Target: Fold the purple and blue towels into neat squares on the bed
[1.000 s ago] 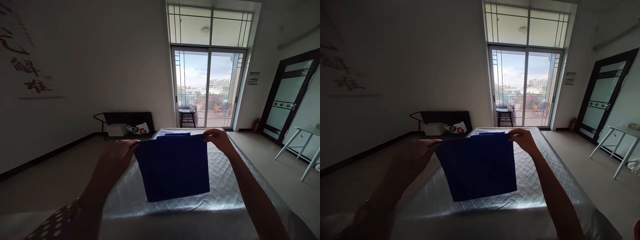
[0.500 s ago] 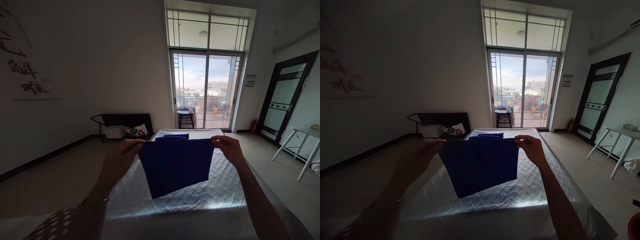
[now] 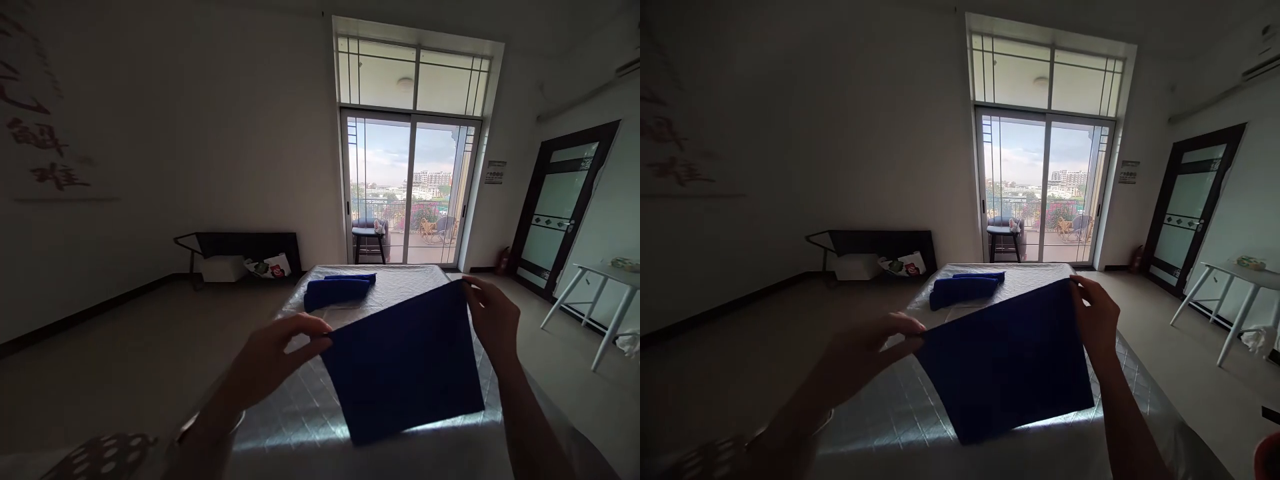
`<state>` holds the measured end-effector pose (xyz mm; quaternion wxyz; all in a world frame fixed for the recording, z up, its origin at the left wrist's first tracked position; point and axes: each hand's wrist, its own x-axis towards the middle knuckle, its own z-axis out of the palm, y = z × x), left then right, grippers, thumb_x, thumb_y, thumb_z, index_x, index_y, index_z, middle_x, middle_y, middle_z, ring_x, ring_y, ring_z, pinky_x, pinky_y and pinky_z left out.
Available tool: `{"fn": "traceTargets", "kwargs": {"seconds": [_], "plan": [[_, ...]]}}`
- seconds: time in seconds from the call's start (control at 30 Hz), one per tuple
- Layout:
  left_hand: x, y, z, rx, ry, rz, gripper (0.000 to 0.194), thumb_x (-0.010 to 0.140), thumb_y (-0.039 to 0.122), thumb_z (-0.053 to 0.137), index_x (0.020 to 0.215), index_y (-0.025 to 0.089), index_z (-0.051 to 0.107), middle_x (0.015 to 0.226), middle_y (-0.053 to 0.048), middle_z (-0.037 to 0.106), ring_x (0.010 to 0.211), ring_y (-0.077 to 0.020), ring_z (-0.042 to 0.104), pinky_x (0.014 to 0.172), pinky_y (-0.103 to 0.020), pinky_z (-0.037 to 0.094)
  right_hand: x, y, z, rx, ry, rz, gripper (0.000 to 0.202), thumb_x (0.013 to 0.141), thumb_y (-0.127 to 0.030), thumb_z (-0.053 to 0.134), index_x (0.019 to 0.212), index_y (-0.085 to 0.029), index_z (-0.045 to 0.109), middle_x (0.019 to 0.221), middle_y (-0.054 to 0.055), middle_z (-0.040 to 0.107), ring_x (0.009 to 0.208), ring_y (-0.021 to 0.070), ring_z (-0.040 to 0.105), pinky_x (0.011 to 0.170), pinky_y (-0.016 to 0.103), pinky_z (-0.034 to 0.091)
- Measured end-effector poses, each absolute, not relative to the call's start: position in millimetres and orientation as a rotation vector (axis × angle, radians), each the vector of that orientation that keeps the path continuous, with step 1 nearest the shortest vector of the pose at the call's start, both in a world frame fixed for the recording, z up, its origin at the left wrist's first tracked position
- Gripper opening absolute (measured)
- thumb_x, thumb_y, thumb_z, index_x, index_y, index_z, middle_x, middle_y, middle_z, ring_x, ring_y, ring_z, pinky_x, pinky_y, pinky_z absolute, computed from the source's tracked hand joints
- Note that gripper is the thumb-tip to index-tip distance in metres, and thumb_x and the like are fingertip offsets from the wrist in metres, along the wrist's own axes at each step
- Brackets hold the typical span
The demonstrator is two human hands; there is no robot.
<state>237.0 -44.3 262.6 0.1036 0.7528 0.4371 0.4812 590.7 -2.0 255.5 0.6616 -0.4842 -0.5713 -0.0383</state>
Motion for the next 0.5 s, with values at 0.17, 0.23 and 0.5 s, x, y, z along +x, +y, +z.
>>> {"fn": "traceTargets", "kwargs": {"seconds": [0.17,0.23,0.5], "plan": [[287,-60,245,2.386,0.961,1.37,0.017,0.091,0.035,0.063,0.101,0.027,0.074,0.074,0.003,0.072,0.066,-0.0109,0.067,0.067,-0.021,0.055,581,55,263,-1.153,-1.339,-0.124,0.029,0.093,-0.037,0.054,0.105,-0.018,0.072,0.108,0.011,0.074,0.091,0.0238,0.071,0.088,0.039,0.054],[291,-54,233,2.351,0.952,1.389,0.018,0.093,0.034,0.058,0.096,0.026,0.074,0.079,0.0,0.073,0.068,-0.0109,0.066,0.064,-0.02,0.053,557,91,265,-1.193,-1.449,-0.104,0.026,0.094,-0.029,0.051,0.105,-0.016,0.072,0.112,0.013,0.072,0.097,0.0248,0.069,0.094,0.041,0.051],[227,-8,108,1.893,1.768,1.082,0.028,0.088,0.043,0.052,0.09,0.024,0.073,0.073,-0.002,0.074,0.067,-0.0182,0.068,0.063,-0.026,0.05,423,151,187,-1.112,-1.975,0.259,0.019,0.094,-0.027,0.056,0.102,-0.02,0.072,0.096,0.004,0.073,0.093,0.0187,0.067,0.088,0.031,0.052]]}}
